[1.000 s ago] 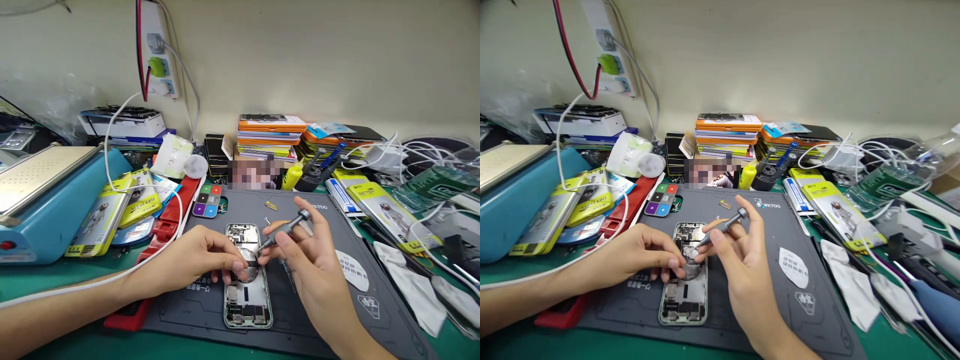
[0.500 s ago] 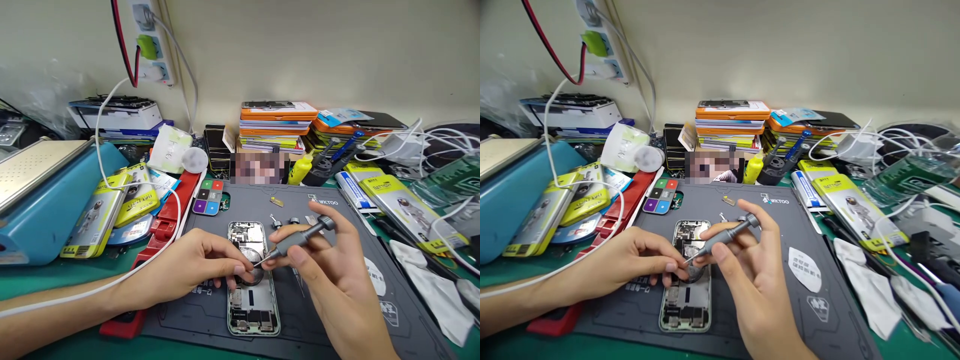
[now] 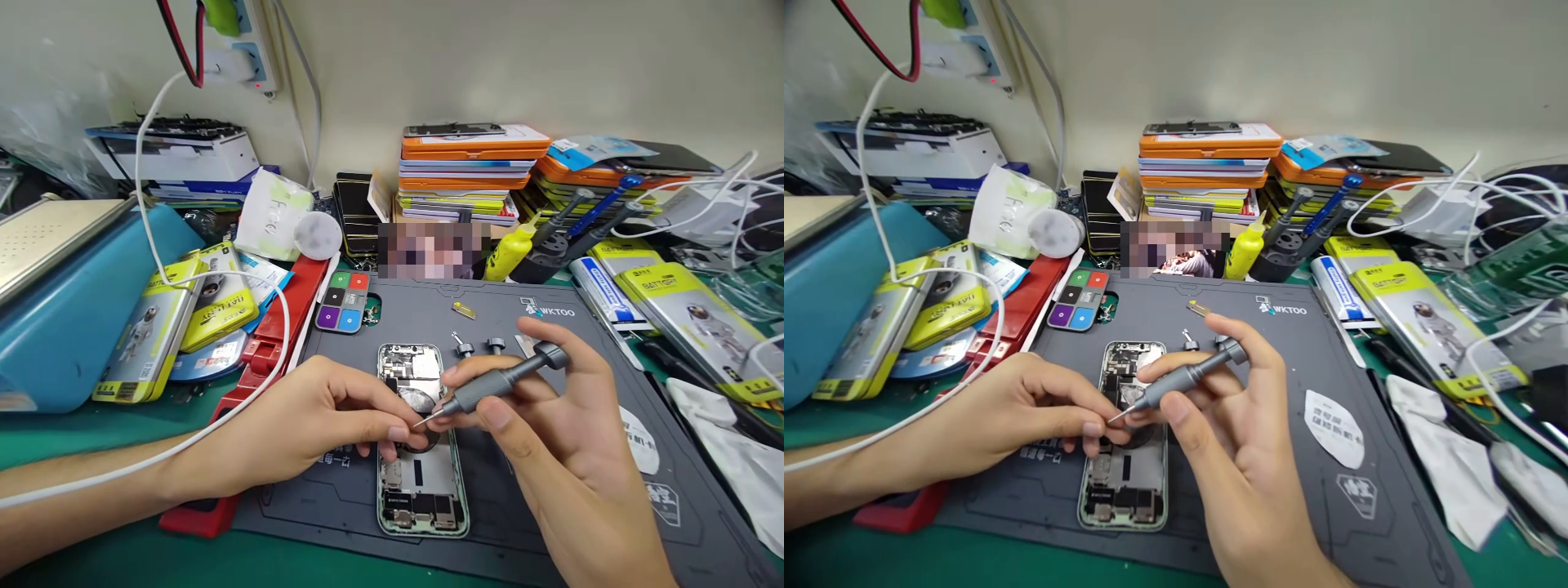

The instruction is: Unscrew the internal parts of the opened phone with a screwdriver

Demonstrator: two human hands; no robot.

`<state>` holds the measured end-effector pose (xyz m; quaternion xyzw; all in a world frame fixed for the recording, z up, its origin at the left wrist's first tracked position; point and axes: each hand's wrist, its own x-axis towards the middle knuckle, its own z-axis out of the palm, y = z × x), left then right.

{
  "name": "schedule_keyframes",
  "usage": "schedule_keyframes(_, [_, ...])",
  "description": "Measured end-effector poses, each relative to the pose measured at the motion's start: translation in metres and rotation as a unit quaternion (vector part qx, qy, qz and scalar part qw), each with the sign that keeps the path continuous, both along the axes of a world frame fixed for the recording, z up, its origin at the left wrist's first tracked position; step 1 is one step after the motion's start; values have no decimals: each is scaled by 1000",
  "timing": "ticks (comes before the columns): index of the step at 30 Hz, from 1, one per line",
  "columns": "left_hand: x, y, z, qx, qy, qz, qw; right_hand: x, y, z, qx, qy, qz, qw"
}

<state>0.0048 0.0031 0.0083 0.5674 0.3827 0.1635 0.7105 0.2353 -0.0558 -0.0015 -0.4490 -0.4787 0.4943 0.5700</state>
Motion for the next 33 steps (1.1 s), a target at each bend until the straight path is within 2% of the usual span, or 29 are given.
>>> schedule_keyframes(13, [-1,-1,1,22,18,-18,999,-2,1,-2,5,-20,-12,1000])
schedule_keyframes(24, [-1,-2,-1,33,7,-30,999,-1,7,-5,-67,71,42,994])
schedule_keyframes(33, [-1,-2,1,38,15,-27,999,1,6,-6,-89,93,54,990])
